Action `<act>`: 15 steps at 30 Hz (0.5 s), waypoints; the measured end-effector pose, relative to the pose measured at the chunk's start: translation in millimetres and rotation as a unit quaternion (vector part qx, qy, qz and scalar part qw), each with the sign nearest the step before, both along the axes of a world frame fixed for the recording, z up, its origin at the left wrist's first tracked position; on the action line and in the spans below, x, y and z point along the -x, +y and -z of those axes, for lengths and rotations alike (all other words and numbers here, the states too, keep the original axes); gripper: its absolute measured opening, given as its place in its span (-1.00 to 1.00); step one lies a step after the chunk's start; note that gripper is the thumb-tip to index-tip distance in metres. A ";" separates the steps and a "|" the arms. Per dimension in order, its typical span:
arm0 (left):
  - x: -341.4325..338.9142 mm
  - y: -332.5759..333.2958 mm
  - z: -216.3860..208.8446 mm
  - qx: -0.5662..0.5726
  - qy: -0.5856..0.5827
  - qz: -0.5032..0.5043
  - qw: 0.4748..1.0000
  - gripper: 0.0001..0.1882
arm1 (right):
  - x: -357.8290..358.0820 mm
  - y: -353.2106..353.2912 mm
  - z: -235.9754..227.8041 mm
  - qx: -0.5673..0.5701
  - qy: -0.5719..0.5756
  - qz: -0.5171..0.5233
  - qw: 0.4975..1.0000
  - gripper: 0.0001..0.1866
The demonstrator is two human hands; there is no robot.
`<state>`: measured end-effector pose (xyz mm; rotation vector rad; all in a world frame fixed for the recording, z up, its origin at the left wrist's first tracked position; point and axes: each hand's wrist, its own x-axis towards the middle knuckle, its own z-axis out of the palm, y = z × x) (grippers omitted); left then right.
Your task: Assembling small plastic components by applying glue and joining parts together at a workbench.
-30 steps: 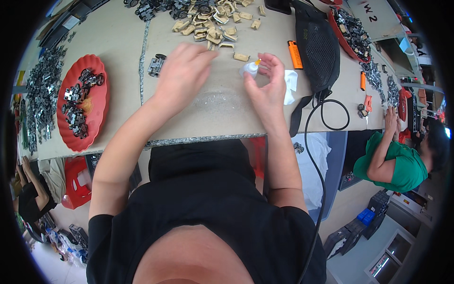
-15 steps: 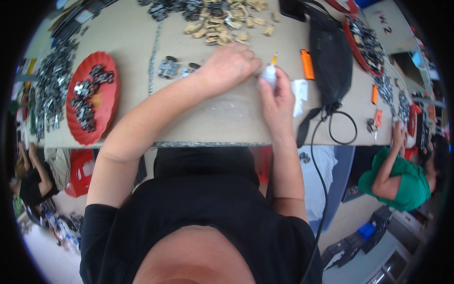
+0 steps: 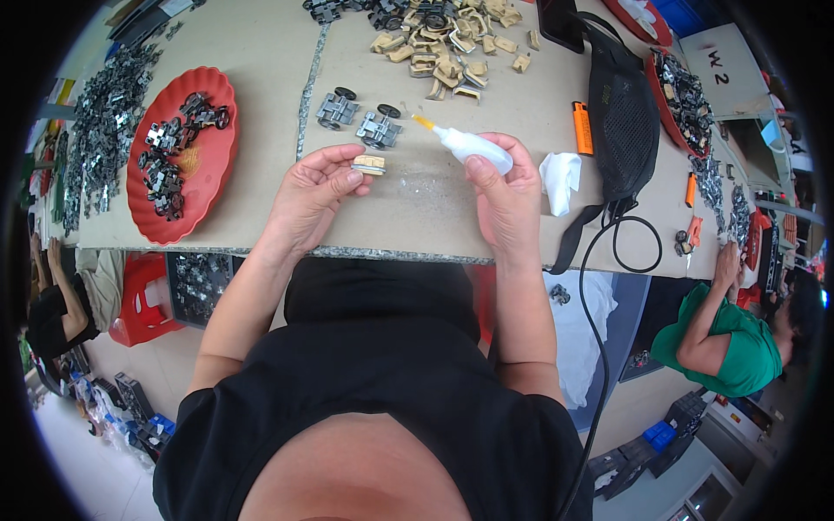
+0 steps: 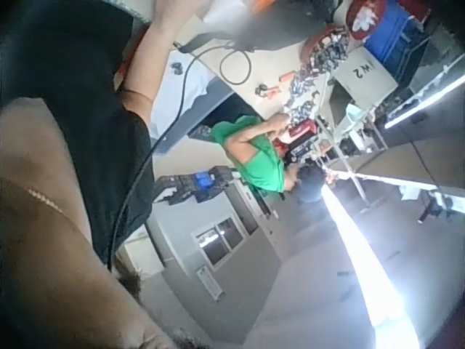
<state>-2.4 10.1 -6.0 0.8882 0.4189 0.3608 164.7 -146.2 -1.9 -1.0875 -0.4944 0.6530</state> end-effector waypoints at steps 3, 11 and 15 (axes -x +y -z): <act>-0.5 -0.6 3.1 -0.016 -0.005 -0.008 1.000 -0.72 | 3.5 8.9 4.7 -0.065 0.094 -0.021 0.993 -0.74; -1.1 -1.9 11.2 -0.080 0.009 -0.007 0.997 -0.71 | 20.8 18.8 7.5 -0.049 0.046 -0.002 0.998 -0.77; -2.5 -0.7 7.9 -0.071 0.008 -0.005 0.997 -0.72 | 24.2 15.5 11.4 -0.034 -0.062 0.002 0.998 -0.75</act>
